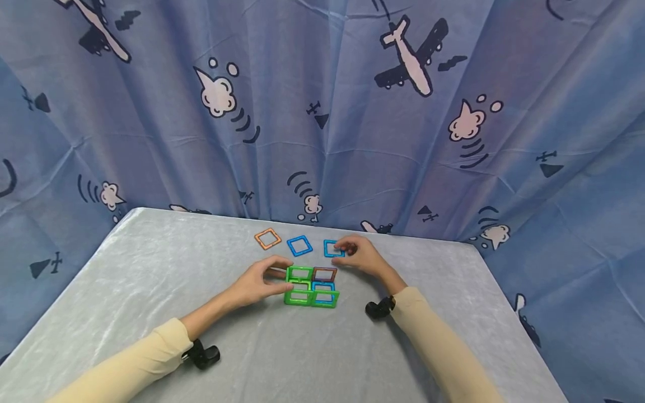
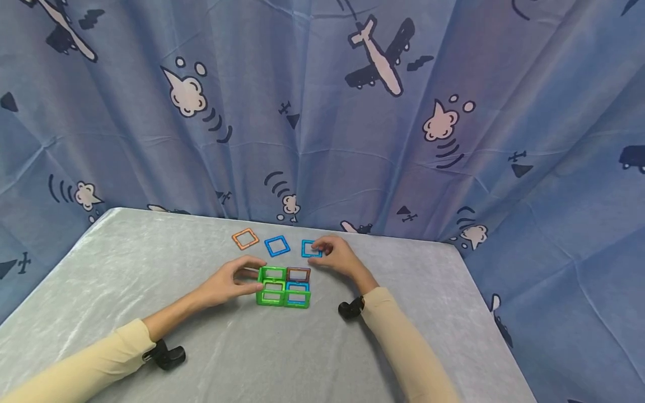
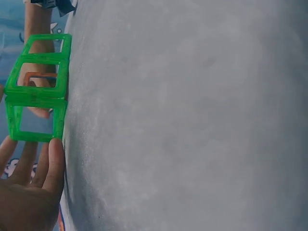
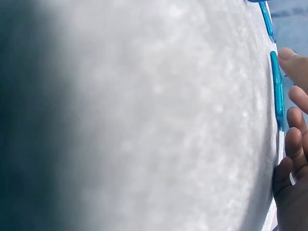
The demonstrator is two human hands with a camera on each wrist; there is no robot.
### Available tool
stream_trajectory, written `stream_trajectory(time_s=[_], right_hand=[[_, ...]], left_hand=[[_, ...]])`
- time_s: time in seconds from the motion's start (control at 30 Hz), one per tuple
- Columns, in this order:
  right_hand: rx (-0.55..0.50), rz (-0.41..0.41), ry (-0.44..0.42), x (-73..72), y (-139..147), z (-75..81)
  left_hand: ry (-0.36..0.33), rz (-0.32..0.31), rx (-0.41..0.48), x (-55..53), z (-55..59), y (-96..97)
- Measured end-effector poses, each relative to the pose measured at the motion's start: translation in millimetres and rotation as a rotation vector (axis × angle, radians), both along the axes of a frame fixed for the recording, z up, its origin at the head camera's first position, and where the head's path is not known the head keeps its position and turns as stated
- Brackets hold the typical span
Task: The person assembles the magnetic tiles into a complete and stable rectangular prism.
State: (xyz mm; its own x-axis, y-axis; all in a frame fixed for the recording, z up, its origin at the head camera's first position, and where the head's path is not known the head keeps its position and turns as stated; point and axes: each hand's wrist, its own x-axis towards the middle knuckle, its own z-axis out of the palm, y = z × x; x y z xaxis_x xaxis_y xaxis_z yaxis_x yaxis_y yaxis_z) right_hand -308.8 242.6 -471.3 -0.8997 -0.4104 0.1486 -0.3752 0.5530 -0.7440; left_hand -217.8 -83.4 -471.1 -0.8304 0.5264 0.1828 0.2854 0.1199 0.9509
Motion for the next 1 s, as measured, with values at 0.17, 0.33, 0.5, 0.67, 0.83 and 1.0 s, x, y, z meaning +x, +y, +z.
stream_trajectory(time_s=[0.17,0.33,0.5,0.67,0.83,1.0], right_hand=[[-0.029,0.004,0.006,3.4,-3.0,6.2],[-0.022,0.024,0.02,4.6,-5.7,8.3],[0.015,0.026,0.036,1.5,-5.3,2.5],[0.049,0.026,0.072,1.7,-5.0,0.2],[0.055,0.043,0.092,2.2,-4.9,0.7],[0.063,0.042,0.085,4.9,-4.0,5.1]], left_hand=[[0.002,-0.008,0.004,-1.5,0.5,-1.2],[-0.002,-0.012,0.009,-2.1,1.5,-1.4],[-0.003,-0.012,0.006,-2.0,1.8,-0.8],[-0.002,-0.011,0.0,-1.6,1.2,-0.4],[-0.003,-0.011,-0.005,-1.4,1.0,-0.7],[0.0,-0.014,-0.005,-1.8,0.9,-0.3]])
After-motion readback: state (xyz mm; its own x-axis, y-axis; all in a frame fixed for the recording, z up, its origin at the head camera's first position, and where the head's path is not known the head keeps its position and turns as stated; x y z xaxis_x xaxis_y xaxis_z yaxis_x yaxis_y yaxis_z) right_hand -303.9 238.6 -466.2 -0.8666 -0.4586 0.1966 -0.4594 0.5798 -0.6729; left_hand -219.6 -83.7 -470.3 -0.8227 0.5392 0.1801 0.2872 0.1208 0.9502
